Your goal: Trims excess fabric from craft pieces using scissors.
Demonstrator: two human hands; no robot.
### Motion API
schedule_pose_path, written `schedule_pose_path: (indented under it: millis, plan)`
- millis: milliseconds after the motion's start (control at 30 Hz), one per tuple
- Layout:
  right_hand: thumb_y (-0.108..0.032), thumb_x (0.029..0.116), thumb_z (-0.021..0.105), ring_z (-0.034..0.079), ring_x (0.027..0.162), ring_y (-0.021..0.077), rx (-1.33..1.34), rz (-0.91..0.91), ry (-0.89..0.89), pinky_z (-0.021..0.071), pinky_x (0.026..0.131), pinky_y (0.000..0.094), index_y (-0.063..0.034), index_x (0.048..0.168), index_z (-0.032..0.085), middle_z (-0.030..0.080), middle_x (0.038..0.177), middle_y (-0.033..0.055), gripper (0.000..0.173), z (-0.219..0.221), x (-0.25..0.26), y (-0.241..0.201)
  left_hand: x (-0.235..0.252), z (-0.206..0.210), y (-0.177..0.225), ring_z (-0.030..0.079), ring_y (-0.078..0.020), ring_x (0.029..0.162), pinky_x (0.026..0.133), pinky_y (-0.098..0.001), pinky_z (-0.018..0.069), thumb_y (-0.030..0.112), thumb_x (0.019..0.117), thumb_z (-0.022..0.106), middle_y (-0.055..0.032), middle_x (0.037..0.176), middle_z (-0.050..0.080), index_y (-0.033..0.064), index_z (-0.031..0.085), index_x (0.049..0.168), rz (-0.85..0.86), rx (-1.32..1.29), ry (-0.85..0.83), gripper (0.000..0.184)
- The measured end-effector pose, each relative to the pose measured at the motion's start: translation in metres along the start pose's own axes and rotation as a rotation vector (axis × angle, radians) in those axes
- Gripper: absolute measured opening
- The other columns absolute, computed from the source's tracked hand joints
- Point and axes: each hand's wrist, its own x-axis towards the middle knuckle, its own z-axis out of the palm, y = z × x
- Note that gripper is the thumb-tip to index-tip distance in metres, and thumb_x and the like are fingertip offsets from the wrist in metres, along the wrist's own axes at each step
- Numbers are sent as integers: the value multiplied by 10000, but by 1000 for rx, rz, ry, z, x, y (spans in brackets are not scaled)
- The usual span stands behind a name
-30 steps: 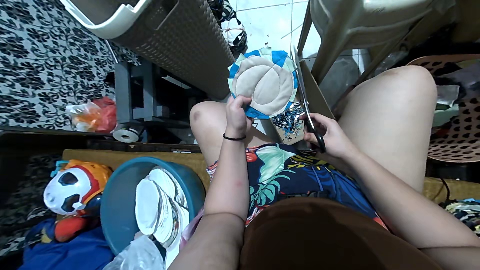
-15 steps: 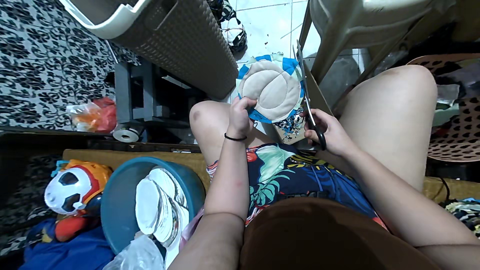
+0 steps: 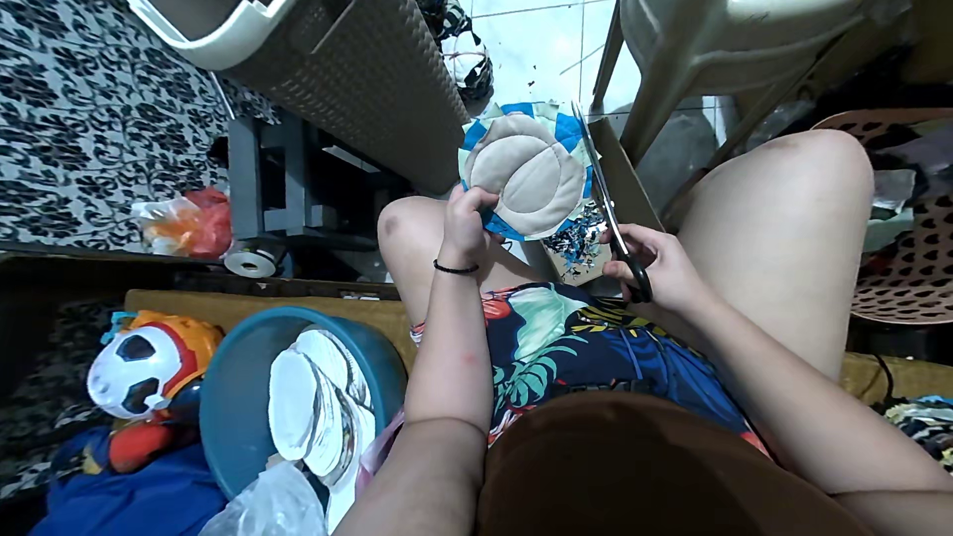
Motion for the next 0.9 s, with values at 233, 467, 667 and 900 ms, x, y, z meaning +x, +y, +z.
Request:
schedule_pose_path:
  millis: [233, 467, 667, 900]
  plan:
    - [-382, 850, 753, 625, 595, 83, 71, -23, -88, 573, 562, 247, -60, 1324, 540, 629, 810, 4, 611, 3, 3, 3, -1, 5, -1, 692, -97, 770, 685, -315, 590, 0, 841, 455, -4, 855, 697, 107, 566, 993, -18, -39, -14, 217]
    - [-520, 819, 750, 632, 644, 83, 80, -76, -68, 583, 593, 253, -88, 1359, 516, 613, 861, -8, 730, 1, 7, 7, -4, 7, -4, 685, -69, 741, 684, -286, 585, -11, 848, 435, 15, 810, 699, 118, 582, 911, -20, -56, -94, 206]
    - [-461, 859, 737, 628, 610, 98, 55, -73, -28, 583, 557, 264, -80, 1333, 541, 619, 846, 7, 639, 1, 6, 6, -3, 5, -4, 689, -75, 757, 693, -298, 587, -5, 851, 430, 10, 821, 701, 116, 586, 918, -18, -46, -128, 209]
    - [-327, 884, 753, 585, 491, 78, 21, -49, -13, 549, 469, 239, -71, 1276, 577, 626, 746, 1, 500, -2, 1, 1, 0, -1, 3, 666, -56, 719, 648, -272, 571, 9, 829, 460, 30, 813, 679, 131, 571, 956, -5, 44, -72, 208]
